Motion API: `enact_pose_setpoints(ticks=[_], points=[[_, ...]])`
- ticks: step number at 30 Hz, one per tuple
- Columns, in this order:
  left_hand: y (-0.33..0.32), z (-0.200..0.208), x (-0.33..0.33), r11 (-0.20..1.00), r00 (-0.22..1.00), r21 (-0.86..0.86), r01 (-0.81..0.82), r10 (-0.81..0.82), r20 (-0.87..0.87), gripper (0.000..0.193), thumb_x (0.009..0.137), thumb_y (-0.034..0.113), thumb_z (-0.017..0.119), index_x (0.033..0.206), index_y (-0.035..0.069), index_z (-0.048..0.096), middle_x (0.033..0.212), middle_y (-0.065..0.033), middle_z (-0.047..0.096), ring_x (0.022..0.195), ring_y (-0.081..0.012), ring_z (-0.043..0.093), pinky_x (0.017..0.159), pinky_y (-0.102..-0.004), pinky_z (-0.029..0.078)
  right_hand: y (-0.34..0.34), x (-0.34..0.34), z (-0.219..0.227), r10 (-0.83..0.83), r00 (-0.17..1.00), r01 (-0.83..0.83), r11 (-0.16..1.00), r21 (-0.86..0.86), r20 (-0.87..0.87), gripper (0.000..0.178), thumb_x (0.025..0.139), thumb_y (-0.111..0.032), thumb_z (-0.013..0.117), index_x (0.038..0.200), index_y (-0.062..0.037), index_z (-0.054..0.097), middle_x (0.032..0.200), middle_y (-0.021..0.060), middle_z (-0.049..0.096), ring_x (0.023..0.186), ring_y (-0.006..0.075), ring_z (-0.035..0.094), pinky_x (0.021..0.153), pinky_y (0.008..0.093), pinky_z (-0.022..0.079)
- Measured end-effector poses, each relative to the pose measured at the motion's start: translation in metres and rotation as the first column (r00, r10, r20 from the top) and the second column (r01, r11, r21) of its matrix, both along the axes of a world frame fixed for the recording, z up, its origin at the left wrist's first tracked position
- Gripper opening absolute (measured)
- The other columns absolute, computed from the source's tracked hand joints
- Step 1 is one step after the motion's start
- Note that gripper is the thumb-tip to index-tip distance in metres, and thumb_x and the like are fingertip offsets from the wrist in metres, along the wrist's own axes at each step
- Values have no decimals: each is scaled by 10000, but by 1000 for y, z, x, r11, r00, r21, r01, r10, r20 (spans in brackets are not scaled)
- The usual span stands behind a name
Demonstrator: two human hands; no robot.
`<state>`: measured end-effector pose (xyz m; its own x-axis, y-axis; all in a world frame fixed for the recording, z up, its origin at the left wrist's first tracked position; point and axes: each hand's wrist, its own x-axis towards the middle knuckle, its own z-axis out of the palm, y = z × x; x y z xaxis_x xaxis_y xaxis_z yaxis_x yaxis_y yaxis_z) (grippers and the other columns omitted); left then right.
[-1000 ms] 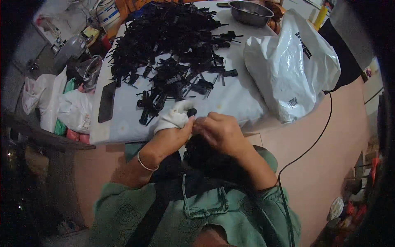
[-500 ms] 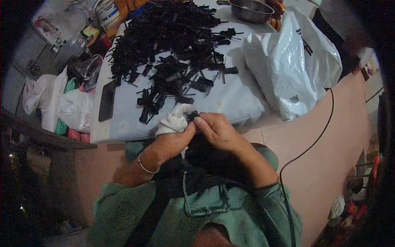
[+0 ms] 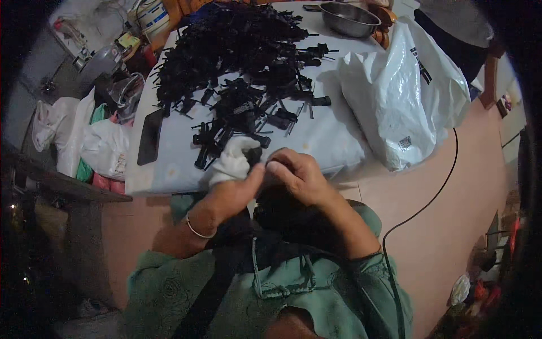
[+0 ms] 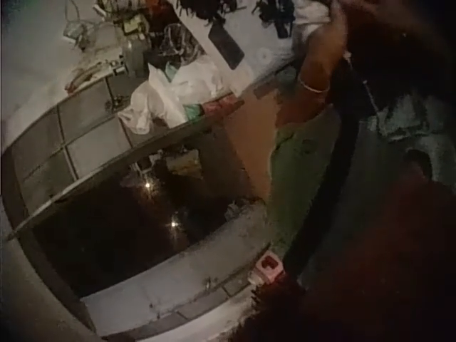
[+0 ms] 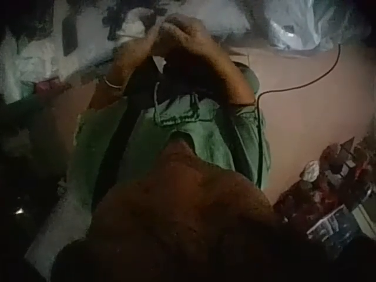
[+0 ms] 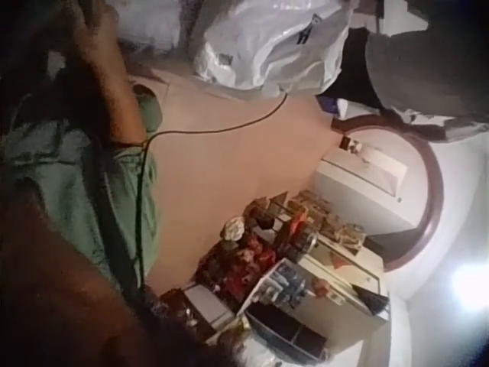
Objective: Assemble small black plastic components by hand at a workstation.
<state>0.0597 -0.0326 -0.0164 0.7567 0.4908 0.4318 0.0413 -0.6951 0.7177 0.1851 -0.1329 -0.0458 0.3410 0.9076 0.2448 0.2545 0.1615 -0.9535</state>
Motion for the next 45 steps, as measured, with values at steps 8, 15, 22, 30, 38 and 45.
enact_pose_setpoints(ticks=[8, 15, 22, 30, 38, 45], points=[[9, 0, -11, 771, 997, -633, 71, -46, 56, 321, 828, 36, 488, 1138, 65, 412, 772, -17, 514, 580, -61, 471, 489, -195, 390, -5, 8, 7, 11, 952, -67, 983, 173, 305, 140, 774, -89, 579, 865, 17, 586, 756, 145, 601, 670, 246, 585, 611, 310, 454], [-6, 2, -11, 819, 973, -567, 87, -192, -128, 293, 850, 65, 425, 1141, 37, 400, 615, 19, 487, 528, -47, 466, 455, -201, 375, -4, -1, 2, 18, 997, -21, 998, 51, 69, 120, 796, -112, 582, 783, 7, 574, 656, 53, 554, 590, 112, 506, 547, 254, 414], [9, -26, -10, 973, 991, -214, 82, -103, -88, 248, 793, 73, 478, 1034, 14, 478, 720, -77, 532, 665, -193, 527, 571, -317, 418, 0, -4, -3, 49, 988, -53, 998, 22, 147, 209, 864, -172, 504, 746, 0, 510, 607, 22, 498, 558, 92, 398, 519, 267, 374], [3, -16, -23, 928, 960, 301, 218, -149, -237, 156, 758, 81, 503, 892, 11, 541, 800, -164, 530, 789, -288, 529, 658, -384, 425, 6, -19, -13, 95, 995, -94, 994, 46, -10, 273, 890, -204, 443, 718, 4, 481, 580, 138, 457, 505, 189, 411, 506, 326, 379], [-4, -3, -21, 980, 990, 179, 91, -70, -121, 126, 762, 87, 480, 860, 19, 519, 809, -176, 515, 720, -336, 537, 608, -412, 419, 9, -33, -5, 96, 992, -89, 992, 94, -83, 286, 901, -199, 431, 705, 6, 464, 554, 116, 411, 527, 139, 364, 508, 304, 372], [5, -6, -38, 979, 964, 172, 107, -60, -260, 218, 768, 96, 472, 964, 4, 499, 806, -199, 537, 719, -354, 543, 643, -417, 437, 17, -24, 0, 204, 979, -205, 978, -43, -14, 300, 884, -215, 455, 679, 4, 462, 550, 117, 453, 506, 170, 427, 509, 330, 393]])
